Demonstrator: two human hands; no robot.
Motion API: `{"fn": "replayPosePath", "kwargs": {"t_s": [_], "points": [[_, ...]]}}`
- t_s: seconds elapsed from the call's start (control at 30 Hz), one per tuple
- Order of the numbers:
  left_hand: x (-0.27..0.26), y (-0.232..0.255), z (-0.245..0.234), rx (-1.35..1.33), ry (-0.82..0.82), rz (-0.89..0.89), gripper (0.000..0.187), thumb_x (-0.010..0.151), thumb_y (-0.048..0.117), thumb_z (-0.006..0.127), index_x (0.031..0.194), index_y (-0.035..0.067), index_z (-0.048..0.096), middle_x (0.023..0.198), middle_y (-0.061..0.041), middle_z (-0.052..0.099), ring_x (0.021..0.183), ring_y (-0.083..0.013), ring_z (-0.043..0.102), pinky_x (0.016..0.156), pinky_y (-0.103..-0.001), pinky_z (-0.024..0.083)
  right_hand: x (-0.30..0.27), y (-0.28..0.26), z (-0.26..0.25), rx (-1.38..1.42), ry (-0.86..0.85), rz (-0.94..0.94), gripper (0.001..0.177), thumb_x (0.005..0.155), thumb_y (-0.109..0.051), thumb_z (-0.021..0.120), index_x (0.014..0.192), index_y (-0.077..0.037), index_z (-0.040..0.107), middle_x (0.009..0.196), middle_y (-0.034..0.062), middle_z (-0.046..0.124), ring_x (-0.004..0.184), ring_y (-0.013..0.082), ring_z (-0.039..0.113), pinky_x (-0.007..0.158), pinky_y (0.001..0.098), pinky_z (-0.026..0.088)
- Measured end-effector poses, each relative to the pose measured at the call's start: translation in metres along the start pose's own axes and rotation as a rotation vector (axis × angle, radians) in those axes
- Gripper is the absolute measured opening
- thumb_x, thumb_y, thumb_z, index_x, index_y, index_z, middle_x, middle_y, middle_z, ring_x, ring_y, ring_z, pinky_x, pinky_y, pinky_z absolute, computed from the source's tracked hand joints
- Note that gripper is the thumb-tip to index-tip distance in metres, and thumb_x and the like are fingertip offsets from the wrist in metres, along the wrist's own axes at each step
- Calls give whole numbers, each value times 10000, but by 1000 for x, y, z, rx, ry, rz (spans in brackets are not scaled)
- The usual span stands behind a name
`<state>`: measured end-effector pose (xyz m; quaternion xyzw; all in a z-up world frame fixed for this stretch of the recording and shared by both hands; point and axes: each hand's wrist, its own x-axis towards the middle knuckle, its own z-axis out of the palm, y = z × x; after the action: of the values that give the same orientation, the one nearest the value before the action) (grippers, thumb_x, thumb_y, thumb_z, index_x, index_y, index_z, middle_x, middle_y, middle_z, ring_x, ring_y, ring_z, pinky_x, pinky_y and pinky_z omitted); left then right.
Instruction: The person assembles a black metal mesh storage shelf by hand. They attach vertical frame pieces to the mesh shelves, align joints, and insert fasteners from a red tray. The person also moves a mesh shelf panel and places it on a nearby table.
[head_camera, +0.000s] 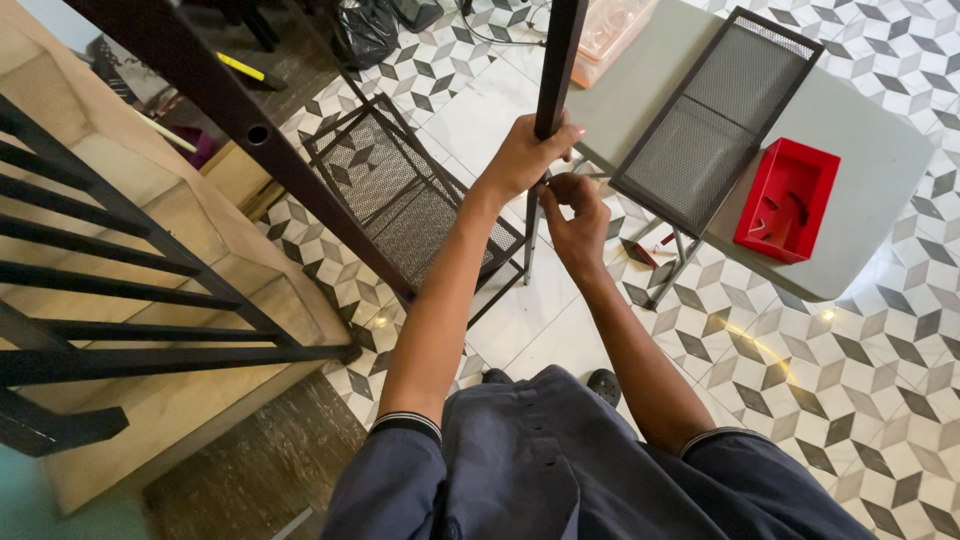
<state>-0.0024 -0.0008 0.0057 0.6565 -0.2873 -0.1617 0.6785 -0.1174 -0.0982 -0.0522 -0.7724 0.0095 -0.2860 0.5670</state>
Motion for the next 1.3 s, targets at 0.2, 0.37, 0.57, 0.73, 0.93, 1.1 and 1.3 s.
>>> {"fn": "replayPosePath", "kwargs": {"t_s": [0.2,0.37,0.57,0.73,0.93,1.1,1.3], "points": [[0,-5,1,2,1,-9,319,978,291,660,738,100,574,638,29,538,657,-85,575,673,-280,504,-3,0,2,19,26,15,246,957,-57,762,1144,19,623,984,83,741,905,132,723,829,284,598],[1,-8,1,15,-2,37,322,984,305,662,751,102,573,639,35,527,656,-79,565,673,-280,504,-3,3,3,-29,23,5,182,964,-50,758,1093,21,650,990,93,753,899,137,730,824,286,601],[2,-12,-1,39,11,33,333,979,323,664,748,105,564,637,40,527,627,-79,515,642,-280,477,-6,8,4,17,8,5,177,998,-52,728,1105,25,609,991,93,732,916,134,724,838,287,600],[3,-14,-1,-1,-4,37,365,977,354,675,735,115,544,632,37,510,637,-79,571,645,-271,506,-7,7,3,2,-4,37,187,1007,-47,723,1128,22,597,991,88,736,916,142,732,855,293,603],[2,-13,2,38,35,58,352,969,402,682,766,126,603,640,60,540,614,-65,542,622,-242,479,-5,-1,1,2,-12,6,350,947,-54,778,1209,47,569,1074,126,699,991,179,717,868,316,617],[-1,-6,5,-7,61,86,408,949,473,744,818,111,609,656,75,460,602,-68,437,581,-235,379,-4,-4,2,-17,-6,-11,362,944,-42,785,1227,51,578,1132,144,670,1032,199,701,871,319,624],[-18,-12,1,149,158,178,632,834,600,749,1118,52,614,876,-37,567,819,-142,614,738,-296,534,-6,1,1,-25,-35,24,365,940,-62,788,1225,23,576,1134,133,679,1054,193,705,885,313,638]]}}
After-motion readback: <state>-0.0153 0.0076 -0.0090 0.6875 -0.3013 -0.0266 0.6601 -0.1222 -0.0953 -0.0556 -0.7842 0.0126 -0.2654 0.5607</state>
